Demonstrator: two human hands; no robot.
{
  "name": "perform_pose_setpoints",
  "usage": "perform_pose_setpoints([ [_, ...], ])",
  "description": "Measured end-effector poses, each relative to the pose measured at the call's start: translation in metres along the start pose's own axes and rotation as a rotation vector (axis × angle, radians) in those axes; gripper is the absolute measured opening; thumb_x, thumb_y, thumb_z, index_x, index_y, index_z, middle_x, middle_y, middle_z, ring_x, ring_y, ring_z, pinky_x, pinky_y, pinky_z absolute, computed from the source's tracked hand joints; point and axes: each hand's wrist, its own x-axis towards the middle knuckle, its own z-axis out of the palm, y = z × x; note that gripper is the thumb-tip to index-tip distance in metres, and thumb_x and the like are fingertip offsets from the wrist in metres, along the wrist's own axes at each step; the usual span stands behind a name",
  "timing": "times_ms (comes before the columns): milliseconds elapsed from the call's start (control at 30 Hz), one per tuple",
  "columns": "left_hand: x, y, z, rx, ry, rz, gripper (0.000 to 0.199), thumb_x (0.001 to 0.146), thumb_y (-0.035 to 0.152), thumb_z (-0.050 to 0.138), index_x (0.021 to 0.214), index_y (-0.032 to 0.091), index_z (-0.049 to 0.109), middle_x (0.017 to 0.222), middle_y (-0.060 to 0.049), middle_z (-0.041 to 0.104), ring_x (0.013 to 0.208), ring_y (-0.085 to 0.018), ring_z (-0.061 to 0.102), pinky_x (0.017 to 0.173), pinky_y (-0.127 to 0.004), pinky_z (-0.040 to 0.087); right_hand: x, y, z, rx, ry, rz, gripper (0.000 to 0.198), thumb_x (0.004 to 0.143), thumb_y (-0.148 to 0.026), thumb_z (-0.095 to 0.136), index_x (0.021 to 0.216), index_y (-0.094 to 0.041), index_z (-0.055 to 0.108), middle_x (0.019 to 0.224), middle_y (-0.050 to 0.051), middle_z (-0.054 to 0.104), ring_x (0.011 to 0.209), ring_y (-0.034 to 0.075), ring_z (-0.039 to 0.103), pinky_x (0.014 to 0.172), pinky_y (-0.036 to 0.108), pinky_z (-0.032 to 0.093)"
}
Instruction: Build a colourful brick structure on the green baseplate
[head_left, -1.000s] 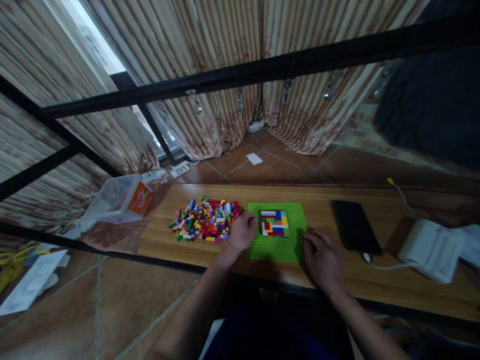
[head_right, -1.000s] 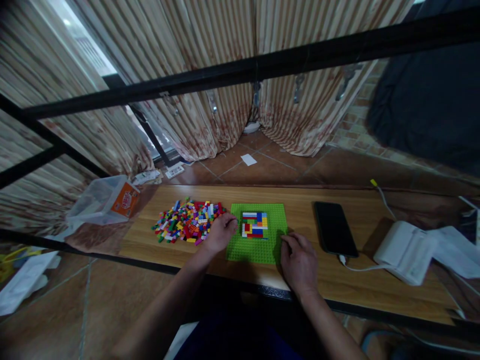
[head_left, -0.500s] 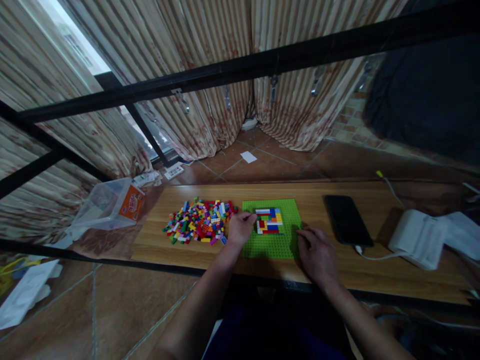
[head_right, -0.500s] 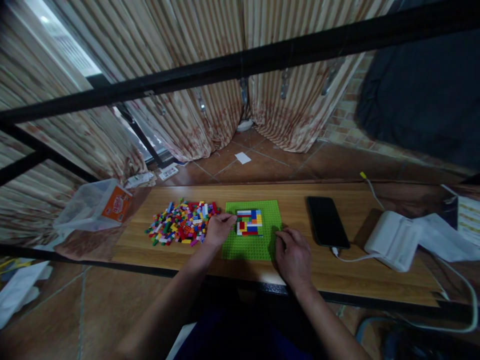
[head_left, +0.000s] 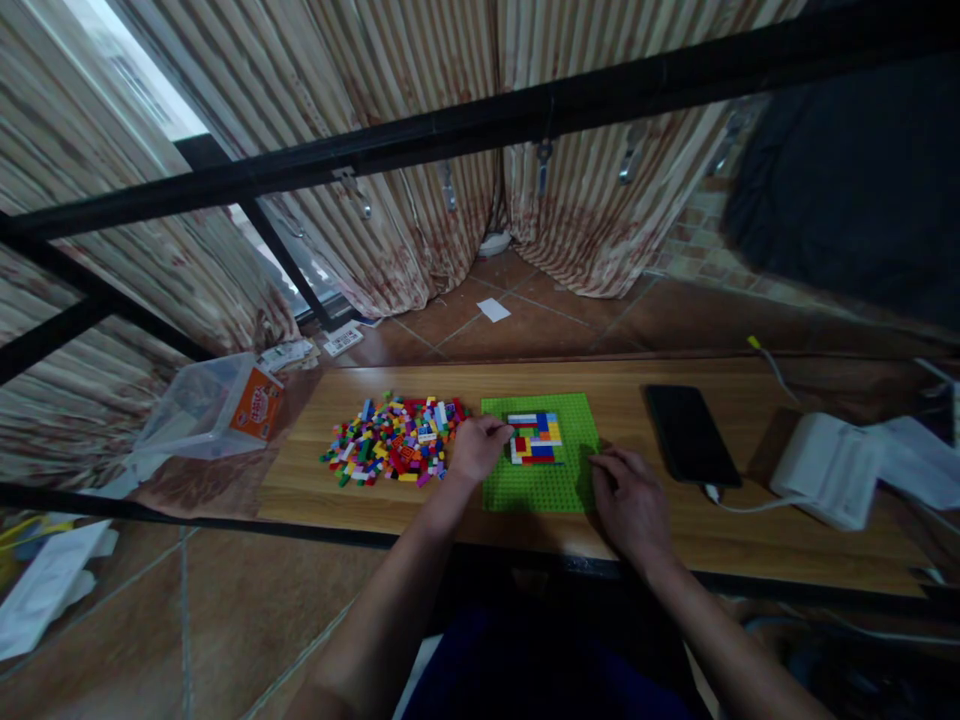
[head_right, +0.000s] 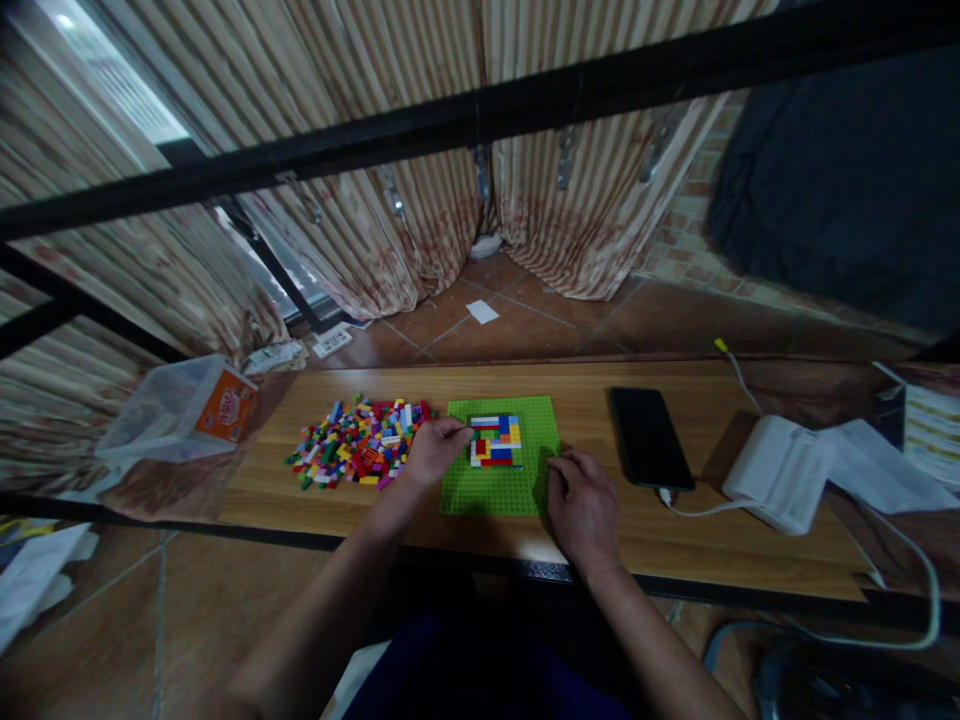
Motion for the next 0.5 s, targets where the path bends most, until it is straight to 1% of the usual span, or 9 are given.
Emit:
perform_pose_setpoints([
  [167,0.0057,0.001,0.0003,0.053,-0.009,0.013,0.019,0.081,0.029,0.063,0.069,0.017,0.071,0.065,0.0,0.067,0.063,-0.012,0.059,0.058,-0.021,0.039,-0.0001,-0.0014,-0.0005,-0.019,-0.004,0.016,0.029,0.091,-0.032,0.047,0.095,-0.017,0.072,0.104,0.012,0.066,0.097,0.025,0.062,0.088,0.042,0.051],
  [267,0.0076,0.0012,0.0022,0.023,0.005,0.005,0.017,0.081,0.028,0.064,0.07,0.017,0.071,0.067,0.0,0.068,0.065,-0.012,0.06,0.06,-0.021,0.041,0.0002,-0.0025,-0.0013,-0.011,-0.015,0.024,0.03,0.092,-0.032,0.047,0.095,-0.017,0.072,0.104,0.013,0.066,0.098,0.025,0.062,0.089,0.042,0.05],
  [500,0.0021,0.0074,0.0037,-0.013,0.05,-0.02,0.017,0.08,0.025,0.064,0.069,0.016,0.072,0.065,-0.001,0.067,0.064,-0.013,0.061,0.059,-0.021,0.041,0.0003,-0.0018,-0.001,-0.005,-0.016,0.027,0.03,0.091,-0.033,0.047,0.095,-0.018,0.072,0.105,0.013,0.066,0.099,0.025,0.061,0.089,0.043,0.05],
])
